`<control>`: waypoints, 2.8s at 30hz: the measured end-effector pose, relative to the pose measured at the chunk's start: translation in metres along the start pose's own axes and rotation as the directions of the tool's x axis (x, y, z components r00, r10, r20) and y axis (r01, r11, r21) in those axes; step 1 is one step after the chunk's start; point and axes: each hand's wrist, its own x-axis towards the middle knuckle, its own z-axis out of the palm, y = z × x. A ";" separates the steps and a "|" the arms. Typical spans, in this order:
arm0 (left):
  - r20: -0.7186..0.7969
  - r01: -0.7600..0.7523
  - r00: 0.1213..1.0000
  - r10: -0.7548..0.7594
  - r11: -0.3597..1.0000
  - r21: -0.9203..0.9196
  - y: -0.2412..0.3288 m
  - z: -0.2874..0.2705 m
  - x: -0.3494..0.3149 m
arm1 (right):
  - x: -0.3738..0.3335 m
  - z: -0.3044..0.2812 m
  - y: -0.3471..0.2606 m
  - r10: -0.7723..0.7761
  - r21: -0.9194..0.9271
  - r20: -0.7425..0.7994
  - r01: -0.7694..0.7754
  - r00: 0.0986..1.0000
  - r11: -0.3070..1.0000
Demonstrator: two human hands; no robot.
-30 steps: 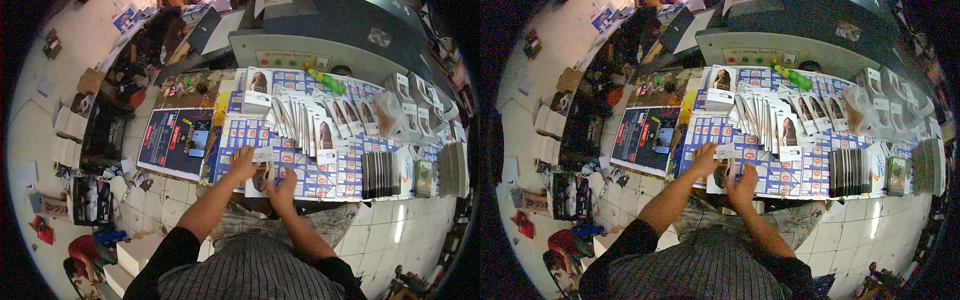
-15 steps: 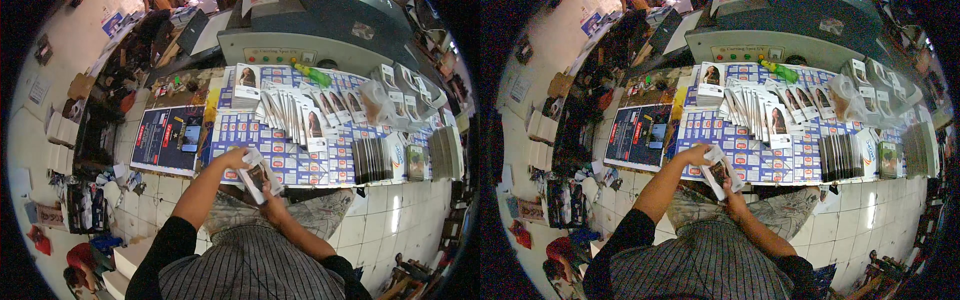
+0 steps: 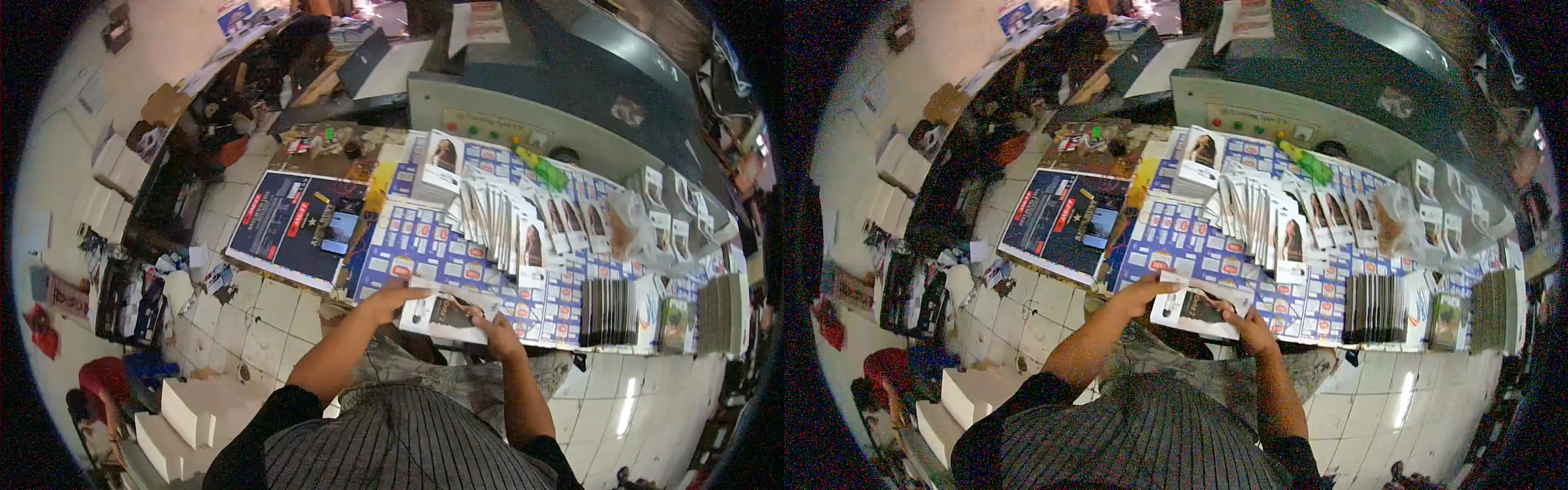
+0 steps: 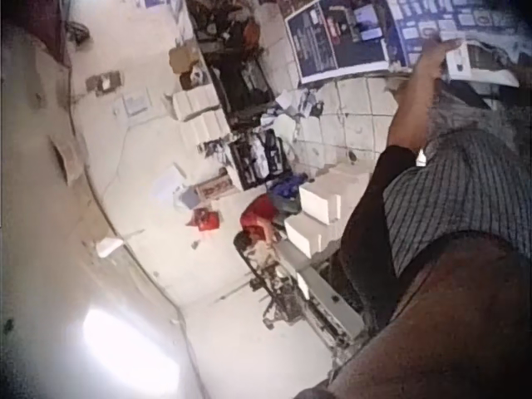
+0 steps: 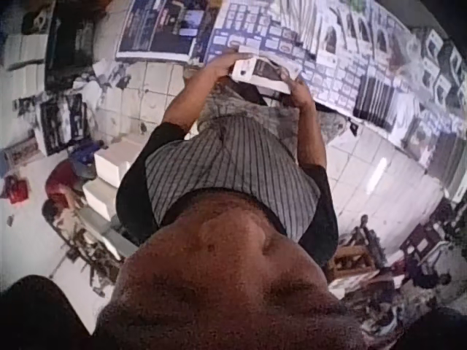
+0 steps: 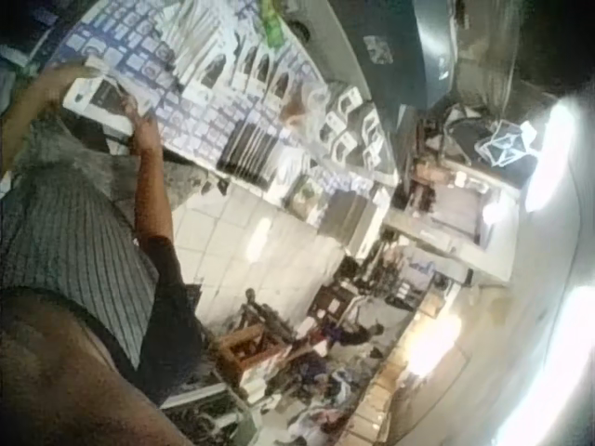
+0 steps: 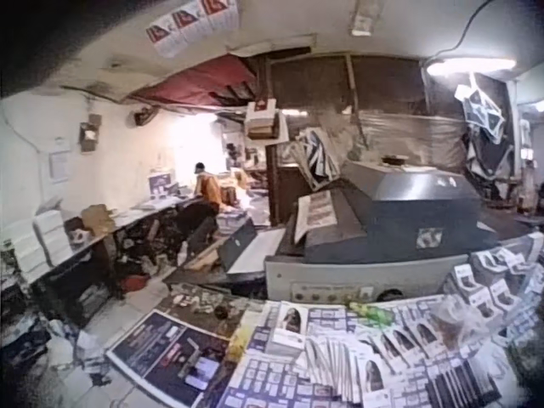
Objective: The person sorts a stack of printed paper packaging by hand, flipping through the stack and placing batches into piles on a workbench.
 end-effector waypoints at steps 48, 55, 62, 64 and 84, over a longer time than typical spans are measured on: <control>-0.073 -0.430 0.800 0.596 0.653 0.623 -0.033 -0.023 0.023 | 0.055 0.011 0.022 -0.447 -0.147 0.006 0.443 0.894 0.884; -0.088 -0.447 0.863 0.497 0.834 0.325 -0.034 -0.009 0.017 | 0.072 -0.004 0.030 -0.419 -0.114 0.078 0.425 0.905 0.898; -0.033 -0.494 0.791 0.611 0.668 0.557 -0.072 -0.037 0.032 | 0.078 -0.009 0.034 -0.338 -0.171 0.166 0.365 0.926 0.915; -0.092 -0.321 0.867 0.489 0.691 0.648 -0.056 -0.024 0.014 | 0.067 -0.005 0.036 -0.456 -0.360 0.046 0.440 0.889 0.823; 0.382 -0.240 0.887 0.259 -0.447 0.862 0.032 0.076 0.025 | 0.089 -0.016 0.041 -0.541 -0.383 0.077 0.526 0.837 0.759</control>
